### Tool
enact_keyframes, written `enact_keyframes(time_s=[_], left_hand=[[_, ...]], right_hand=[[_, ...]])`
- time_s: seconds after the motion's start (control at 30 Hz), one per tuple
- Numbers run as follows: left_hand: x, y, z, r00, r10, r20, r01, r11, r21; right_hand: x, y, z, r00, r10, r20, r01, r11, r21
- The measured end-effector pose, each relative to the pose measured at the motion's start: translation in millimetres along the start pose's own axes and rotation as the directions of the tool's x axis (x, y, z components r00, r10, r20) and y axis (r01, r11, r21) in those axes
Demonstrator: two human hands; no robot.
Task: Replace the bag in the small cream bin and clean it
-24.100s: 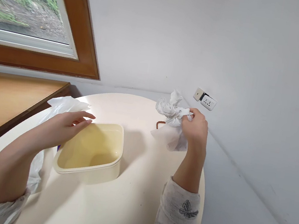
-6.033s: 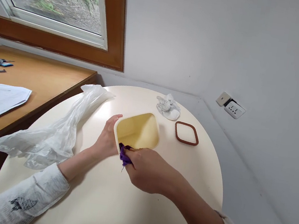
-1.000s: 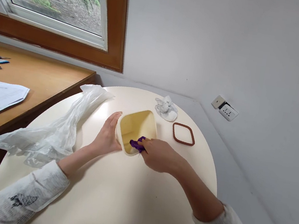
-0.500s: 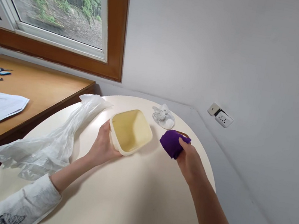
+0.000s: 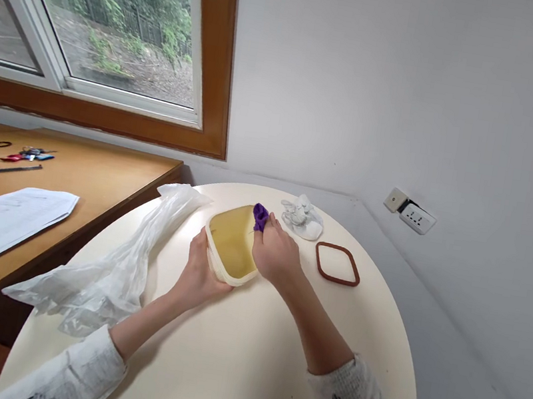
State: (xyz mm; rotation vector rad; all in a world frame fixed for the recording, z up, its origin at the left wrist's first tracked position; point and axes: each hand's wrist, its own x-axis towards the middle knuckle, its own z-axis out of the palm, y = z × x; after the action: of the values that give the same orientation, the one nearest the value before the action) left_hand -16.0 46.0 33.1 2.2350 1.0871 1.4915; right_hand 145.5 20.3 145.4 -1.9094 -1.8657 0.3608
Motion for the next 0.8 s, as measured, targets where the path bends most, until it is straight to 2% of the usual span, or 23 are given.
enact_keyframes(time_s=[0.03,0.13,0.27,0.43,0.63,0.8], left_hand=[[0,0,0.3,0.998,-0.068,-0.006,0.068,0.997,-0.027],[-1,-1,1.2,0.994,-0.112,0.011,0.112,0.993,-0.049],[-2,-4,2.2,0.994,-0.103,0.030,0.104,0.993,-0.049],[-2,-6,2.9,0.996,-0.081,0.024,0.082,0.996,-0.041],[-3,-8,3.0,0.995,-0.089,0.037,0.089,0.996,-0.009],[-2,-10,1.7,0.995,-0.061,0.080,0.059,0.998,0.026]], right_hand=[[5,-4,-1,1.000,-0.011,0.009,0.012,1.000,-0.014],[20,-11,0,0.998,-0.061,0.031,0.062,0.998,-0.028],[33,-16,3,0.991,-0.128,0.025,0.128,0.992,-0.012],[37,-21,11,0.969,-0.246,-0.001,0.246,0.969,-0.003],[25,-34,26,0.899,-0.435,0.056,0.431,0.899,0.072],[9,-42,27,0.825,-0.559,0.082,0.551,0.829,0.097]])
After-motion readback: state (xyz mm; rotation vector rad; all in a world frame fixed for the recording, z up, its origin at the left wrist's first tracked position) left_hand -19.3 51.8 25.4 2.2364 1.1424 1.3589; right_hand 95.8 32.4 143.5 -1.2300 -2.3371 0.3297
